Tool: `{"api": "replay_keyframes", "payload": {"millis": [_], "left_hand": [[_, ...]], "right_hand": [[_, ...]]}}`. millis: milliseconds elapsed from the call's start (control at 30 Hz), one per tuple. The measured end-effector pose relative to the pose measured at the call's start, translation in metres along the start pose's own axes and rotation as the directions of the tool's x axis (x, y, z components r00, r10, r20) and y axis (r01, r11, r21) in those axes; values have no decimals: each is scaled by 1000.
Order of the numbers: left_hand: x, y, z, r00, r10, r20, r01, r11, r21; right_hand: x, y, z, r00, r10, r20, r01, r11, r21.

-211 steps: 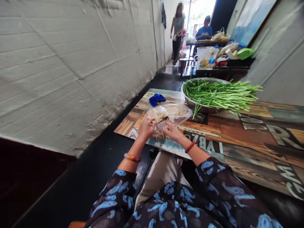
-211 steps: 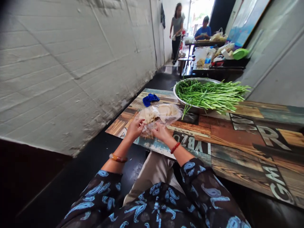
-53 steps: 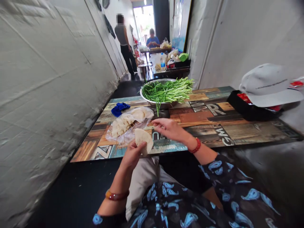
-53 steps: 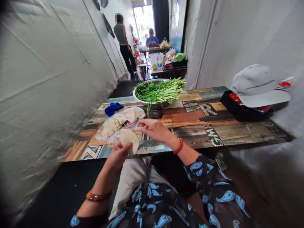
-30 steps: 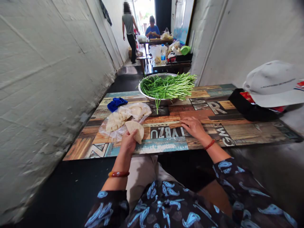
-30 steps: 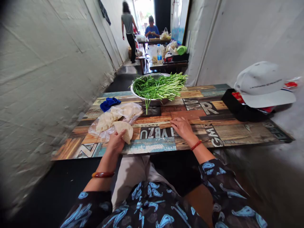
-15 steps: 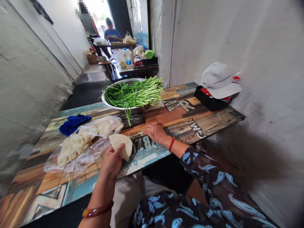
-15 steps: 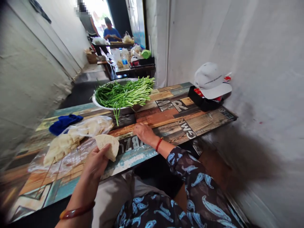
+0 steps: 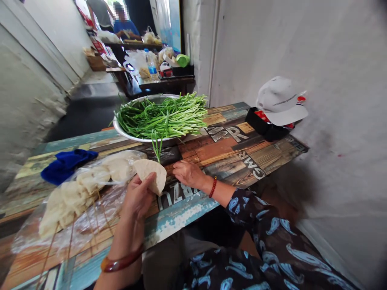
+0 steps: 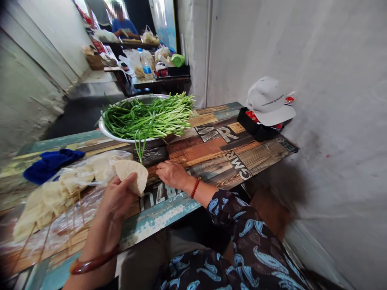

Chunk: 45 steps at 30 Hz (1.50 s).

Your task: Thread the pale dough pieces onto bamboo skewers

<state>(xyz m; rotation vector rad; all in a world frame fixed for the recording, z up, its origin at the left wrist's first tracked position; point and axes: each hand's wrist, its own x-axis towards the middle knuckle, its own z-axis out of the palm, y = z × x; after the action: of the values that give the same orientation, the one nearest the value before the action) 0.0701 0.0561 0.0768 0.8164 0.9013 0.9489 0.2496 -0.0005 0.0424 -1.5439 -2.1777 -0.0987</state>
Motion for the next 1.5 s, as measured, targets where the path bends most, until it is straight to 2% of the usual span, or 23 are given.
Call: {"api": "replay_keyframes", "payload": {"millis": [67,133,233,367,433,567,633,833,933,1033,1267,1367,1500], "left_hand": [[0,-1,-2,1000,-6,0,6,1000,-13],[-1,-2,-3,1000,-16,13,16,1000,-9],[-6,-3,-3,996,-55,69,54,998,19],[-10,-5,-7,996,-38,86,39,999,-11],[-9,-7,-10,996,-21,89,23,1000,-20],[-8,-10,-15,992,-6,125,11,999,-39],[-9,-11,-16,988,-2,155,7,999,-34],[-13,-18,-19,932,-62,356,47,998,51],[-12,-20,-20,919,-62,389,36,997,74],[-11,-20,-21,919,-54,392,23,996,84],[-6,-17,-17,920,-66,386,21,993,119],[0,-18,-14,926,-81,369,16,984,178],[5,-18,-12,928,-103,359,20,973,228]], "right_hand": [[-1,0,0,998,0,-56,4,998,57],[-5,3,-3,986,34,-163,-14,992,125],[-16,11,-14,937,152,-315,-95,977,190],[-40,32,-32,879,278,-388,-202,953,224],[-52,42,-40,870,306,-386,-253,950,183],[-80,55,-55,937,262,-230,-280,959,-49],[-99,67,-63,952,260,-163,-287,942,-173],[-178,130,-82,903,371,-216,-427,829,-360],[-201,147,-85,909,377,-178,-415,854,-314],[-194,141,-79,911,374,-174,-405,891,-205],[-145,113,-60,962,248,-117,-254,967,-37],[-146,114,-63,964,245,-103,-248,969,-15],[-163,121,-79,957,283,-63,-288,953,-92]]}}
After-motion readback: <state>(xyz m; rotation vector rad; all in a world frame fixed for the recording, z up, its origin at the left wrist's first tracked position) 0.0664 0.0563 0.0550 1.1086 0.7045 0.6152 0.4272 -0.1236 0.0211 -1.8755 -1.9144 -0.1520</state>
